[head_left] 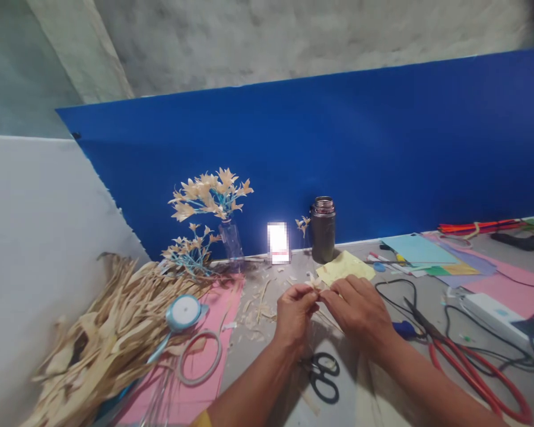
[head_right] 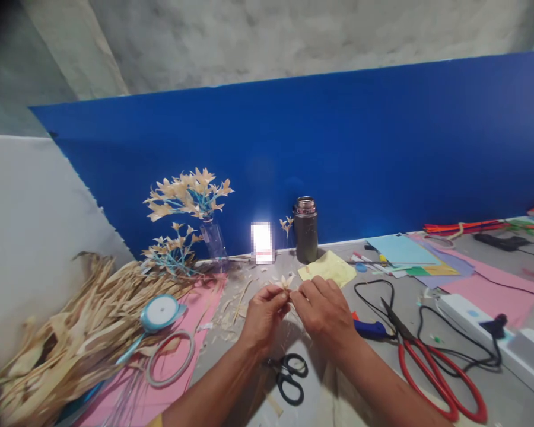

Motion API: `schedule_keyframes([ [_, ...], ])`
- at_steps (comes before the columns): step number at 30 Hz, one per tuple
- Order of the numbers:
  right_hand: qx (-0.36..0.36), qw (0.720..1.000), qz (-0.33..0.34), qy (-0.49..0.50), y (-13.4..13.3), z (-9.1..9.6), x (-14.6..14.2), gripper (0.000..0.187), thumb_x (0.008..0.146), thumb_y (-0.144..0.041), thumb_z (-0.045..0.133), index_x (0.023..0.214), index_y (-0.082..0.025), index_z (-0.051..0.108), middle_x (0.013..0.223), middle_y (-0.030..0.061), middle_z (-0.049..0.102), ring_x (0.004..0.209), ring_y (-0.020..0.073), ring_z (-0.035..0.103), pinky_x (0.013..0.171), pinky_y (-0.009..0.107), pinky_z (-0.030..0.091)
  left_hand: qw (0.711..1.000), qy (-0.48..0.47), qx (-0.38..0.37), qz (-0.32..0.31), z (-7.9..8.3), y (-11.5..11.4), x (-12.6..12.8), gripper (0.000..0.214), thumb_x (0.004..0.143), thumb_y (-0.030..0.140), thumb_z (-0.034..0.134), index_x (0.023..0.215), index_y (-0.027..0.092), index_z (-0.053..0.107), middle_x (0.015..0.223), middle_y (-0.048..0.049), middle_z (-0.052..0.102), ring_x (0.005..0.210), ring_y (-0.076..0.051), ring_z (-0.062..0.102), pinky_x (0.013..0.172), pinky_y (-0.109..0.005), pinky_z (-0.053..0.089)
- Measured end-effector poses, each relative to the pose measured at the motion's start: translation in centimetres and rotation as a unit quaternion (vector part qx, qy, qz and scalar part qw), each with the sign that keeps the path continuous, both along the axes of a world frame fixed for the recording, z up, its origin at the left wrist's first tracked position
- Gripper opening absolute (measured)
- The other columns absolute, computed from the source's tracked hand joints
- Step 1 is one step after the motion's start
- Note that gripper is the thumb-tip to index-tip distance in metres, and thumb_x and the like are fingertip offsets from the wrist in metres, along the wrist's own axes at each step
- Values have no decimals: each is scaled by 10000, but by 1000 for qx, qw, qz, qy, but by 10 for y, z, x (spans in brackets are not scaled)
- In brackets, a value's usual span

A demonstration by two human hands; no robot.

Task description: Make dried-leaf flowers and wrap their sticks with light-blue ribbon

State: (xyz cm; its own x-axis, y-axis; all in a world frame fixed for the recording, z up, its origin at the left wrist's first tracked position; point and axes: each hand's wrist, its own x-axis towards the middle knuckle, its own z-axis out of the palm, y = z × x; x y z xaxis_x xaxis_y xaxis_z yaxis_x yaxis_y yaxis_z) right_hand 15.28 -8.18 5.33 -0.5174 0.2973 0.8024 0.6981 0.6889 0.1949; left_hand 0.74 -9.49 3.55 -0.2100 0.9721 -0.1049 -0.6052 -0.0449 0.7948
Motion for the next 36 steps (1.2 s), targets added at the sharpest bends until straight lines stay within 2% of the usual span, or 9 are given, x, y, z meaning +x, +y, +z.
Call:
schedule_keyframes([
  [10,-9,1000,15,6,3,5,-10,222,979,-173,548,788,-198,658,728,48,603,719,209,446,668,363,268,996,-72,-49,-9,4,-7,-6,403,452,253,951,705,157,653,734,-20,715,678,-133,640,652,-243,411],
  [14,-58,998,23,20,6,4,-9,249,984,-161,529,777,-200,661,743,57,613,739,214,476,690,360,317,997,-59,-40,-15,2,-7,-9,379,492,255,940,696,156,636,787,-44,735,724,-153,665,673,-251,422],
  [18,-150,980,78,101,11,-4,-4,203,985,-204,527,846,-195,674,819,77,632,822,227,532,739,354,395,997,-51,-23,-45,3,-10,-9,380,512,258,939,685,148,619,847,-76,750,769,-177,680,684,-261,448],
  [21,-266,930,118,226,13,-10,-1,167,956,-267,553,834,-207,650,818,53,633,800,213,562,724,337,439,996,-57,-24,-63,4,-11,-10,388,521,271,945,723,145,638,817,-71,740,765,-168,669,649,-247,457],
  [24,-417,821,145,363,13,-11,0,202,899,-383,618,790,-214,637,750,14,631,685,179,571,637,299,460,993,-84,-43,-72,2,-11,-9,402,515,253,952,755,142,650,726,-29,694,668,-123,623,576,-215,441],
  [26,-483,749,158,426,12,-10,-1,264,849,-465,670,784,-210,645,697,-1,625,625,165,560,590,283,460,988,-110,-69,-85,-1,-11,-8,394,526,228,948,762,134,648,696,-10,662,622,-102,600,539,-199,433],
  [28,-501,713,163,462,11,-9,-3,314,806,-513,708,769,-207,648,665,-6,617,603,158,549,575,279,461,982,-129,-89,-104,-4,-11,-6,355,561,193,930,758,122,643,688,-6,639,599,-90,589,516,-188,432],
  [30,-488,716,162,473,10,-9,-5,310,797,-511,719,768,-209,651,677,-3,620,622,160,553,588,280,467,977,-140,-97,-127,-7,-12,-3,299,613,160,900,751,111,639,690,-6,621,582,-79,579,504,-177,436],
  [36,-413,805,141,402,8,-14,-8,172,867,-364,657,781,-215,650,775,12,621,730,176,569,648,284,447,964,-172,-99,-175,-12,-15,1,210,703,113,842,793,79,655,724,-17,600,588,-64,576,511,-149,457],
])
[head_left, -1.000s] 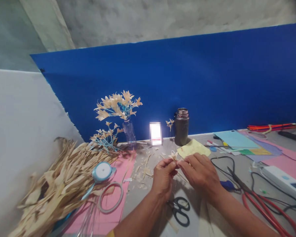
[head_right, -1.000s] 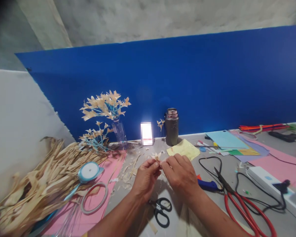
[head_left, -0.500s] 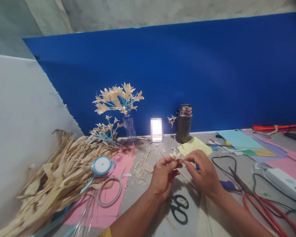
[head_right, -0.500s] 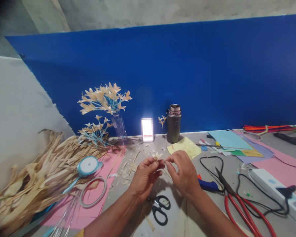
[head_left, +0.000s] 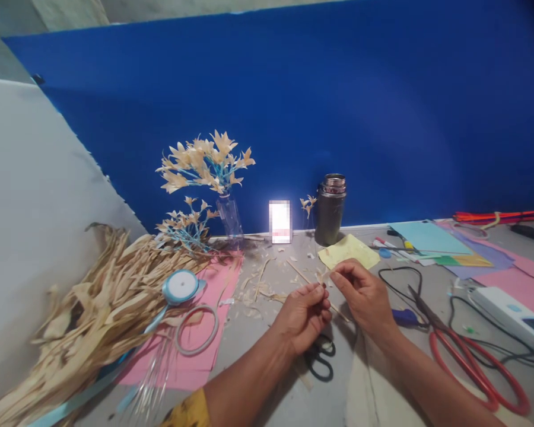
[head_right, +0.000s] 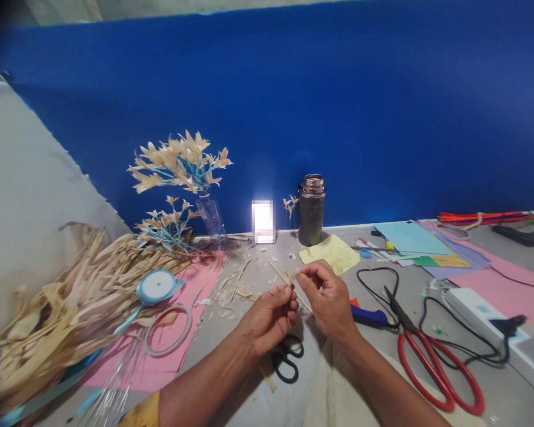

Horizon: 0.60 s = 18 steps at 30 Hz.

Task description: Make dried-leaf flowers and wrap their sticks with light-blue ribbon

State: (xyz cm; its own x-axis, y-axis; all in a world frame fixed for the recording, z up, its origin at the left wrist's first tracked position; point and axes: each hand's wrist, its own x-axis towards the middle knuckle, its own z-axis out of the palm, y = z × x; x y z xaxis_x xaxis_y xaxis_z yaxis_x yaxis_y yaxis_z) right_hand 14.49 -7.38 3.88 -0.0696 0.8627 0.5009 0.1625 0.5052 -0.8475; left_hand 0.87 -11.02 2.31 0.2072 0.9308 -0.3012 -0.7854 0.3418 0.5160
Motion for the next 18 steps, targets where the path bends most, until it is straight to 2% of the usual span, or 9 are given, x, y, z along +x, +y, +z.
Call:
schedule_keyframes([
  [5,25,999,-2,-28,-1,-1,1,163,882,-340,634,771,-219,638,769,9,607,703,168,538,638,280,436,1000,-2,-2,4,-2,1,0,217,694,110,848,794,80,658,714,-20,598,589,-61,572,503,-133,447],
  [9,7,1000,-4,30,-2,2,5,172,869,-364,660,780,-218,642,774,11,599,734,176,552,668,283,450,996,59,25,60,-3,2,1,284,616,168,901,745,114,653,699,-18,622,596,-77,566,520,-163,449],
  [11,5,998,0,64,-2,3,9,171,858,-369,680,777,-222,643,780,8,595,745,176,554,699,286,462,985,123,66,105,-1,2,0,292,586,210,907,713,133,655,666,-13,628,594,-98,568,532,-195,450],
  [15,-47,991,6,124,1,2,18,186,842,-406,716,814,-232,657,780,8,592,726,172,548,668,283,463,939,265,145,165,6,3,-5,180,613,204,853,681,148,696,610,0,632,539,-99,541,561,-230,439],
  [18,-80,982,4,169,5,-1,21,245,788,-443,770,824,-225,664,782,10,595,695,164,536,634,281,454,924,296,163,177,11,3,-8,141,600,179,841,666,157,718,621,5,635,532,-103,546,567,-240,440],
])
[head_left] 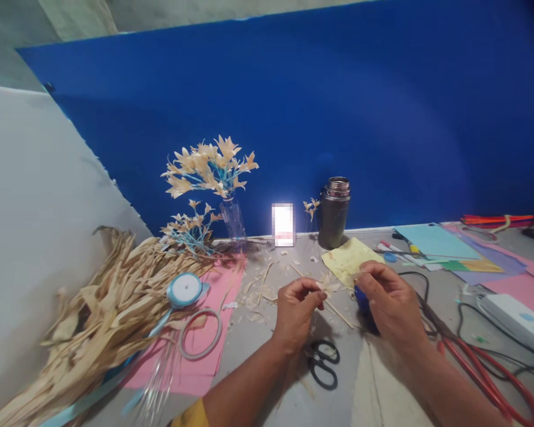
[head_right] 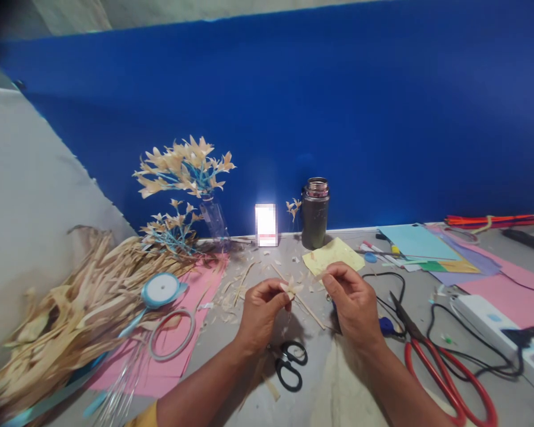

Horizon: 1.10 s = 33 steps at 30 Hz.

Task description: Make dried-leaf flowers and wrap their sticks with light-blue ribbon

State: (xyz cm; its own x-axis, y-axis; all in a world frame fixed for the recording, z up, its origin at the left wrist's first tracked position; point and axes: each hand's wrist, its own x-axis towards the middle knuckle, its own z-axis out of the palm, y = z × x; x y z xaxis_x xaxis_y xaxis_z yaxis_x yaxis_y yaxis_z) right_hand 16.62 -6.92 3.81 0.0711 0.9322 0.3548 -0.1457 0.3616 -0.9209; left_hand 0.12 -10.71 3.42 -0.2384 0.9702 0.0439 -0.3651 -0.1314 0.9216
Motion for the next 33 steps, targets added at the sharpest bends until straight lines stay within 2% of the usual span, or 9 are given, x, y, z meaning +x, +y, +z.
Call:
schedule_keyframes([
  [5,-17,998,13,51,4,-3,2,287,751,-459,798,794,-215,651,791,5,570,689,151,518,632,273,444,1000,1,2,4,2,1,-3,127,591,161,828,671,169,730,646,11,636,527,-98,544,560,-238,441],
  [12,-21,999,42,14,5,-9,5,209,804,-412,764,814,-232,658,812,-7,573,706,147,504,641,259,423,1000,18,24,0,5,0,-4,83,612,131,795,647,173,732,774,-29,661,623,-118,545,556,-237,456],
  [18,-13,999,43,-10,5,-9,4,202,802,-412,756,799,-237,656,809,-7,580,710,153,519,644,267,429,998,51,46,0,7,-2,-4,58,647,135,760,642,181,725,750,-22,644,638,-117,534,558,-223,449],
  [21,-7,999,44,-15,4,-7,3,196,805,-406,748,786,-234,655,796,-6,580,701,154,527,639,271,437,999,44,28,4,5,-2,-3,68,641,143,783,655,174,724,697,-15,647,600,-110,538,564,-226,453],
  [25,3,999,47,-23,2,-5,0,176,814,-382,741,775,-233,656,787,6,585,729,170,548,667,284,458,997,-53,-49,-27,-2,-1,1,200,607,221,856,692,152,688,615,-14,650,557,-115,579,552,-223,458],
  [29,35,997,43,-55,-2,-4,-4,153,829,-355,727,769,-230,664,783,14,598,747,182,566,702,299,477,971,-176,-128,-93,-10,-2,7,355,538,248,918,723,122,643,668,-27,669,536,-94,590,494,-188,447],
  [33,58,995,24,-81,-6,-2,-11,141,833,-338,718,758,-232,664,760,7,605,731,183,574,691,302,476,948,-237,-160,-136,-12,-4,11,382,553,222,932,759,105,632,675,-17,655,529,-68,578,485,-161,460],
])
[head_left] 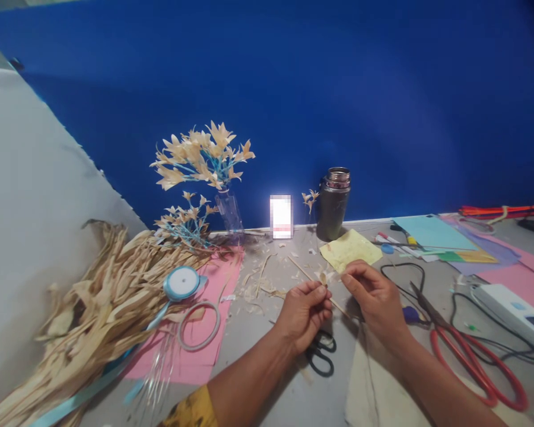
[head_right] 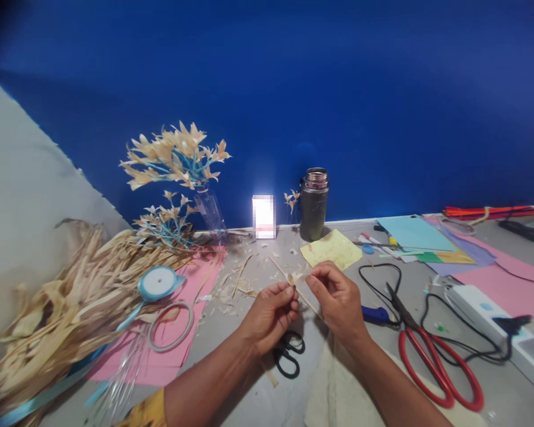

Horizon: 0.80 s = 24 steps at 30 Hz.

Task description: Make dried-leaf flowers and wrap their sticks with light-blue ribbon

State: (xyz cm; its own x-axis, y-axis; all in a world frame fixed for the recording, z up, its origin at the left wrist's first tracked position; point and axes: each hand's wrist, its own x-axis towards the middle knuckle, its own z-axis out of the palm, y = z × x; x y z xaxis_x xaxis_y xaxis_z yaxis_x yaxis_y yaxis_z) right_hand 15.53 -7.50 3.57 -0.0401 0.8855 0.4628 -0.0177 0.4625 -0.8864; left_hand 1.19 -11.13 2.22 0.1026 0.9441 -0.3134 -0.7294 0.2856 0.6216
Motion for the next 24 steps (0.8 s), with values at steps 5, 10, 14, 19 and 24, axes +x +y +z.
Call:
schedule_keyframes([
  [5,17,999,-12,-34,-2,-2,-3,123,854,-306,696,765,-233,655,757,1,605,729,181,573,677,305,463,999,-33,-1,-16,1,-2,1,329,609,176,904,765,103,624,681,-20,650,531,-70,583,482,-160,471],
  [10,48,996,-11,-74,-1,-9,-3,120,898,-278,660,787,-233,649,790,4,598,766,180,570,678,305,439,999,-46,-3,-24,1,-2,0,315,624,143,890,789,101,624,681,-17,644,538,-67,581,483,-152,470],
  [14,55,995,-13,-80,-1,-12,-3,98,908,-266,657,817,-232,647,810,1,592,770,173,566,676,300,434,999,-44,4,-30,-1,-1,0,334,614,145,897,804,102,626,681,-14,644,538,-65,576,480,-150,469],
  [19,77,992,-25,-94,-2,-10,-3,95,907,-236,649,812,-232,643,799,-5,595,749,164,567,668,292,439,999,-31,3,-28,-2,0,-1,379,568,152,920,815,101,636,675,-15,649,537,-75,582,459,-154,466],
  [24,104,988,-35,-110,-4,-7,-4,109,898,-211,645,791,-230,641,776,-8,601,717,159,565,647,287,437,1000,-6,1,-23,-3,0,-3,398,548,181,930,818,98,650,681,-21,662,535,-80,589,450,-161,477],
])
